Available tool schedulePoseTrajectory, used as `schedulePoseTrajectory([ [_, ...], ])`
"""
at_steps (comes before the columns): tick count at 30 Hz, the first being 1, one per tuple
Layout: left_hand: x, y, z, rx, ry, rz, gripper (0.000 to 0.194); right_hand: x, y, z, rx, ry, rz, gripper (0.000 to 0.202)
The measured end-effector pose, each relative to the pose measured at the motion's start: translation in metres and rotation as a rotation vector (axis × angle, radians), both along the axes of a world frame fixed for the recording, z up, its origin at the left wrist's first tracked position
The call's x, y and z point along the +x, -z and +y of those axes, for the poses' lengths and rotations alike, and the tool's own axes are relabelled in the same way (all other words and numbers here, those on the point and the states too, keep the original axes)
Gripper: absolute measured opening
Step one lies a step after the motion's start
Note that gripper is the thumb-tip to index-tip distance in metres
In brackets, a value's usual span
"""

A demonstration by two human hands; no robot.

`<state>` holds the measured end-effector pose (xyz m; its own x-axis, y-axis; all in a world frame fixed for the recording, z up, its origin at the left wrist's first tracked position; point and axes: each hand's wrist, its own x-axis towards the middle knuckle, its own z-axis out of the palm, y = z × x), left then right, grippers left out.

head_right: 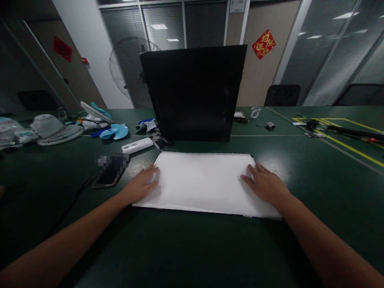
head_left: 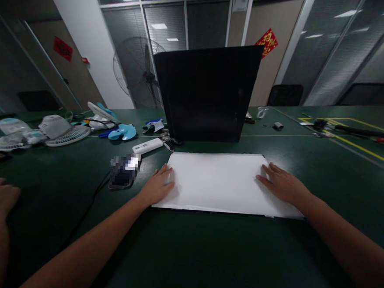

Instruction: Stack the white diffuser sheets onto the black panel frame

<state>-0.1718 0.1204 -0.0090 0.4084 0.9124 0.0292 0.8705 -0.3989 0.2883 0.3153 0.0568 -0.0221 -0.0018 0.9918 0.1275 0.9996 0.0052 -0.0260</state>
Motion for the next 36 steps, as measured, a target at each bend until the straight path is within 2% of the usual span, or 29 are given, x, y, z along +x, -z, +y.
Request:
schedulePoseTrajectory([
  [11, 0.005, 0.006, -0.016, 0.002, 0.003, 0.042, 0.093, 0.004, 0.002, 0.001, 0.056, -0.032, 0.017, 0.078],
  [18, 0.008, 0.007, -0.018, -0.033, -0.007, 0.002, 0.100, -0.003, -0.001, 0.002, -0.009, 0.057, 0.044, 0.088],
  [22, 0.011, 0.004, -0.020, -0.061, -0.009, -0.007, 0.101, -0.002, 0.001, 0.004, -0.011, 0.057, 0.072, 0.089],
  [28, 0.012, 0.009, -0.022, -0.037, -0.066, -0.077, 0.097, 0.006, 0.008, 0.007, -0.011, 0.048, 0.106, 0.088],
  [33, 0.014, 0.003, -0.027, -0.064, -0.081, -0.101, 0.099, 0.009, 0.007, 0.009, -0.025, 0.018, 0.165, 0.091],
  [36, 0.018, -0.003, -0.033, -0.100, -0.100, -0.079, 0.099, 0.012, 0.001, 0.010, -0.004, 0.043, 0.318, 0.089],
])
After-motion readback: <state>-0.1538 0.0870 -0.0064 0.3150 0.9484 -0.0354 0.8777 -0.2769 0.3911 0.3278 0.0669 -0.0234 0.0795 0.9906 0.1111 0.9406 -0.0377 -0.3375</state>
